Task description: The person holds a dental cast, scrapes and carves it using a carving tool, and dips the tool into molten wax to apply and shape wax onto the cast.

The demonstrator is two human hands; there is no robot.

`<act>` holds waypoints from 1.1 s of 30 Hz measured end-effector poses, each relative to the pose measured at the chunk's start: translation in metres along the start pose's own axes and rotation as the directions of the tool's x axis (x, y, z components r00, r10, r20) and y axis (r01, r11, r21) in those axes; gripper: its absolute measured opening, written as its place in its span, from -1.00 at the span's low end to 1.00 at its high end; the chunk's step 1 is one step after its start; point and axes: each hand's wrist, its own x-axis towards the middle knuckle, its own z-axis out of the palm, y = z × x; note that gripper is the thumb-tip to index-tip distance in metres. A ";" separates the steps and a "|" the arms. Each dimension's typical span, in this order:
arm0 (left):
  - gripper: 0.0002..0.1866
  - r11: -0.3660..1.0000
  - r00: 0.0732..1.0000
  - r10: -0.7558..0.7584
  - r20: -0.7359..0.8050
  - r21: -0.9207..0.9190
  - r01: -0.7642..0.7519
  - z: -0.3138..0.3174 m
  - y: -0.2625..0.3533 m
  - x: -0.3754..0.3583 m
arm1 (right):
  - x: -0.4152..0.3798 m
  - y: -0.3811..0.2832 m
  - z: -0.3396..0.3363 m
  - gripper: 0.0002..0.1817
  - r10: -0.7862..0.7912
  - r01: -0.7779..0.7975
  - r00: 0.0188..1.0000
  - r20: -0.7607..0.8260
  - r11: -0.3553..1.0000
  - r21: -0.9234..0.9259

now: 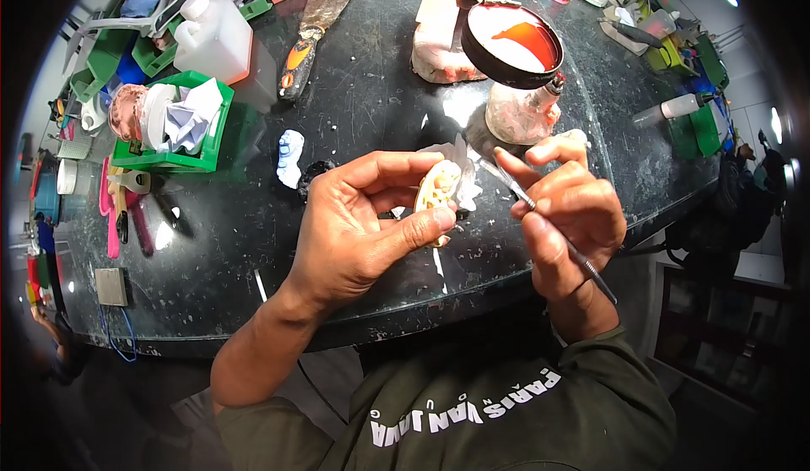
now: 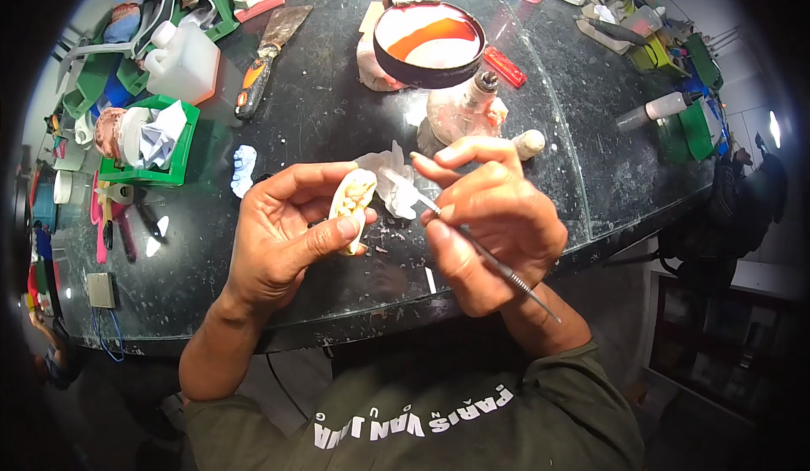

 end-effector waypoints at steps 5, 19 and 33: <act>-0.50 0.988 0.998 0.044 -0.051 0.149 -0.036 0.007 0.008 -0.004 | -0.002 -0.002 0.005 -0.82 -0.016 0.016 0.997 0.078 1.000 0.002; -0.51 0.969 0.993 0.120 0.017 0.216 -0.121 0.006 0.008 -0.006 | -0.006 -0.003 0.009 -0.81 -0.084 0.092 0.988 0.127 0.994 -0.056; -0.30 0.866 0.936 0.337 -0.105 0.423 -0.264 0.017 0.004 -0.007 | -0.010 -0.001 0.007 -0.79 -0.034 0.038 0.996 0.082 0.998 -0.058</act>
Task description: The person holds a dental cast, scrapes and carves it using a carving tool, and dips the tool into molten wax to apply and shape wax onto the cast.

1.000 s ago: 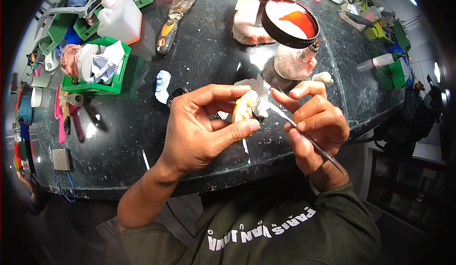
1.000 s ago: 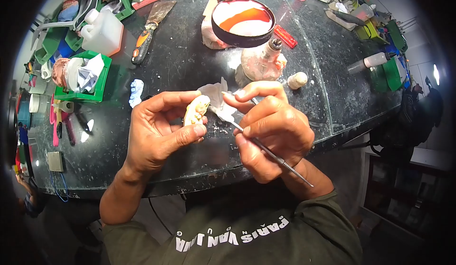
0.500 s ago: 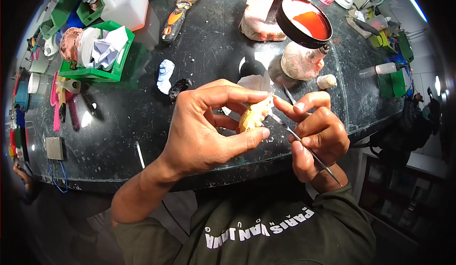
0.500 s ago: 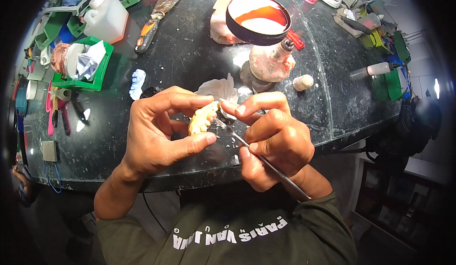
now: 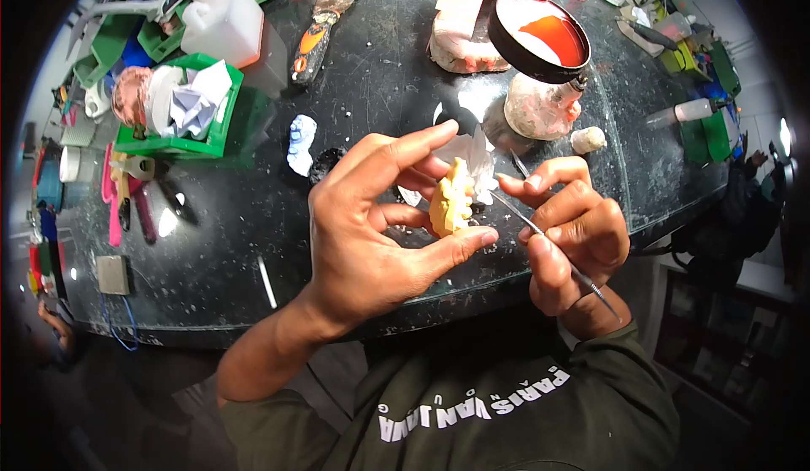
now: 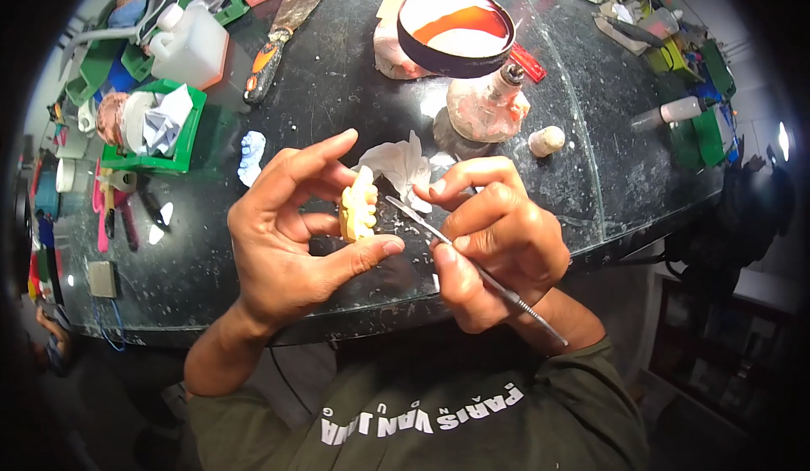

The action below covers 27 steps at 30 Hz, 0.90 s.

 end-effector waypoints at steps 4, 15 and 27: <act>-0.24 0.992 0.995 0.103 0.017 0.077 -0.104 0.001 -0.007 -0.003 | -0.003 -0.001 0.014 -0.83 0.237 -0.185 0.962 -0.137 0.933 0.309; -0.24 0.999 0.999 0.035 -0.031 0.014 -0.035 -0.003 -0.021 0.001 | 0.001 -0.004 0.025 -0.89 0.397 -0.285 0.909 -0.130 0.816 0.503; -0.36 0.977 0.993 -0.119 -0.010 -0.177 0.115 0.004 -0.014 0.003 | 0.002 0.001 0.024 -0.89 0.396 -0.285 0.905 -0.156 0.836 0.470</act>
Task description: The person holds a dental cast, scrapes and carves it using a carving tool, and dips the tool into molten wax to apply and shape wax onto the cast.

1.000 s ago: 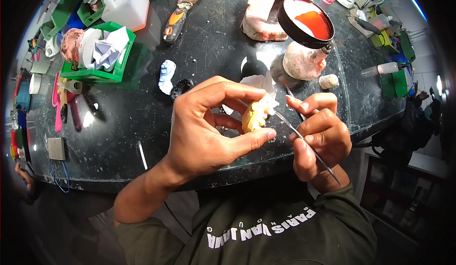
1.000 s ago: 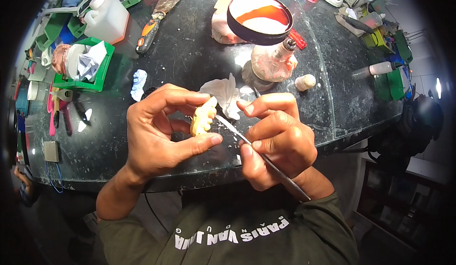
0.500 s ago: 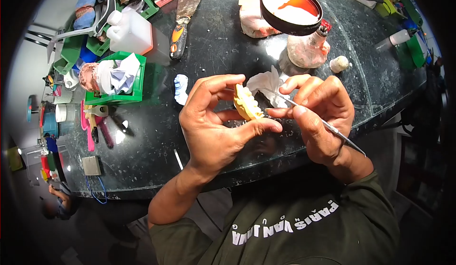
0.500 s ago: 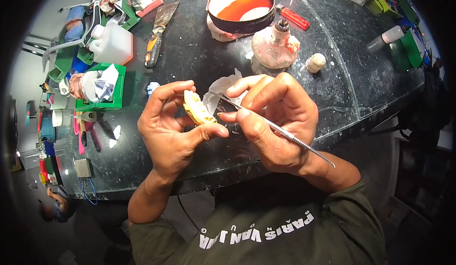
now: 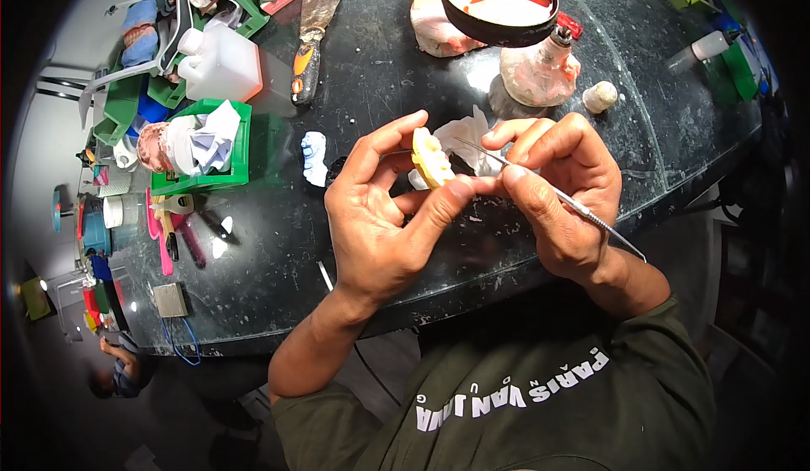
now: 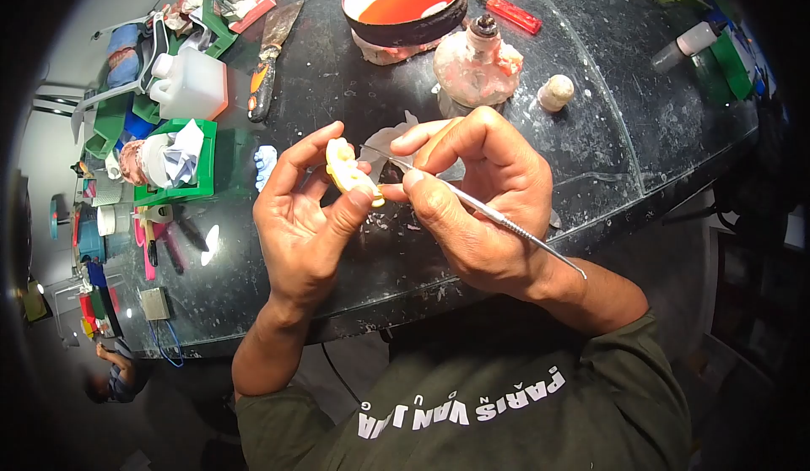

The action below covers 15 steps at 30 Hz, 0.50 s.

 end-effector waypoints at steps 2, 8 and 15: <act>-0.39 0.999 1.000 0.002 0.014 -0.040 -0.001 -0.002 -0.002 0.000 | 0.000 0.000 0.003 -0.90 0.032 -0.031 0.999 -0.037 0.999 0.019; -0.43 0.992 0.999 -0.048 -0.006 -0.116 0.047 0.002 -0.001 -0.001 | -0.001 0.000 -0.001 -0.90 0.024 -0.024 0.999 -0.039 1.000 0.009; -0.41 0.990 0.992 0.122 -0.016 0.076 -0.120 -0.002 -0.006 -0.003 | -0.002 0.003 -0.001 -0.87 -0.032 0.032 0.999 -0.027 0.999 0.005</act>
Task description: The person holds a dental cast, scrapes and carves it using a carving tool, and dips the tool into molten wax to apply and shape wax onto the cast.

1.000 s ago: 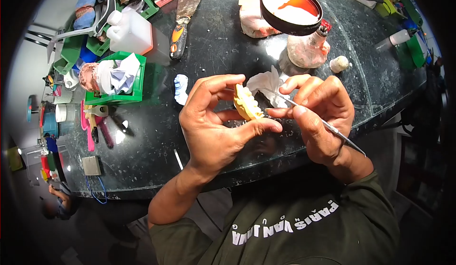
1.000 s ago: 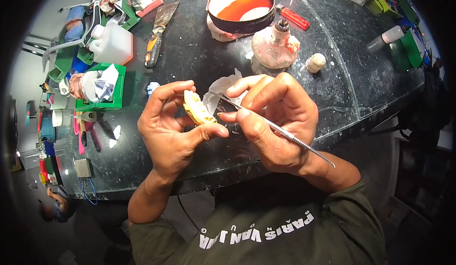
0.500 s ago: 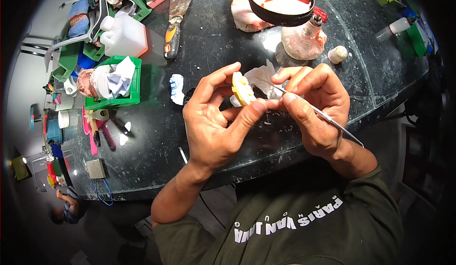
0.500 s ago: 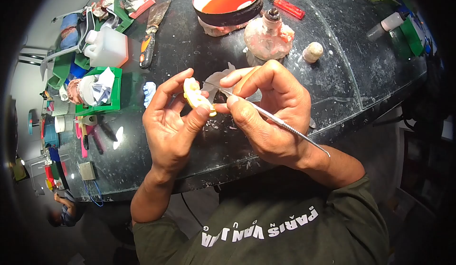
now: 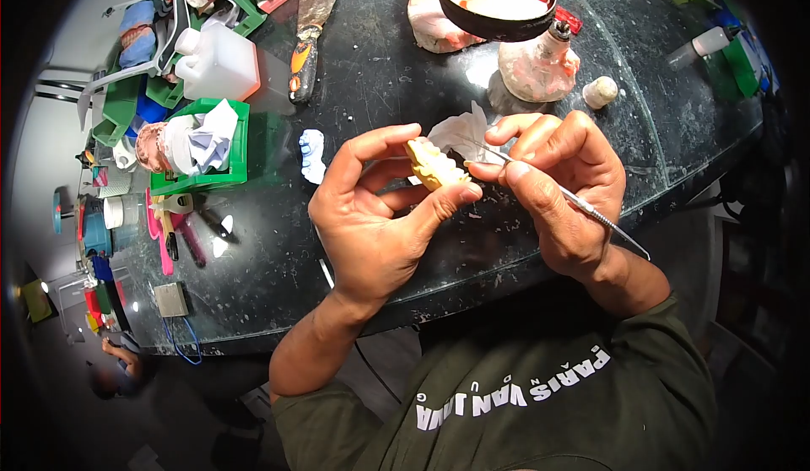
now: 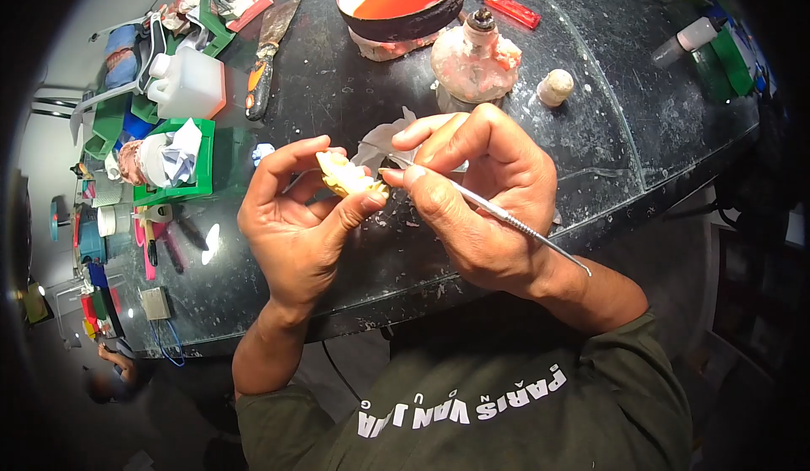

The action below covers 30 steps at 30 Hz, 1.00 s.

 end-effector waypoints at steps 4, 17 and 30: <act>-0.39 0.999 0.999 0.050 0.021 0.017 -0.050 -0.002 -0.004 -0.002 | -0.001 0.003 -0.001 -0.84 -0.025 0.025 0.999 0.020 1.000 -0.011; -0.40 0.994 0.994 0.105 0.037 -0.024 -0.104 0.002 -0.006 0.000 | 0.000 -0.002 0.000 -0.84 0.004 -0.004 1.000 -0.004 0.998 -0.067; -0.38 0.981 0.980 0.194 0.038 -0.028 -0.193 -0.004 -0.016 0.000 | 0.003 -0.004 -0.002 -0.79 -0.105 0.120 0.992 0.074 0.962 -0.245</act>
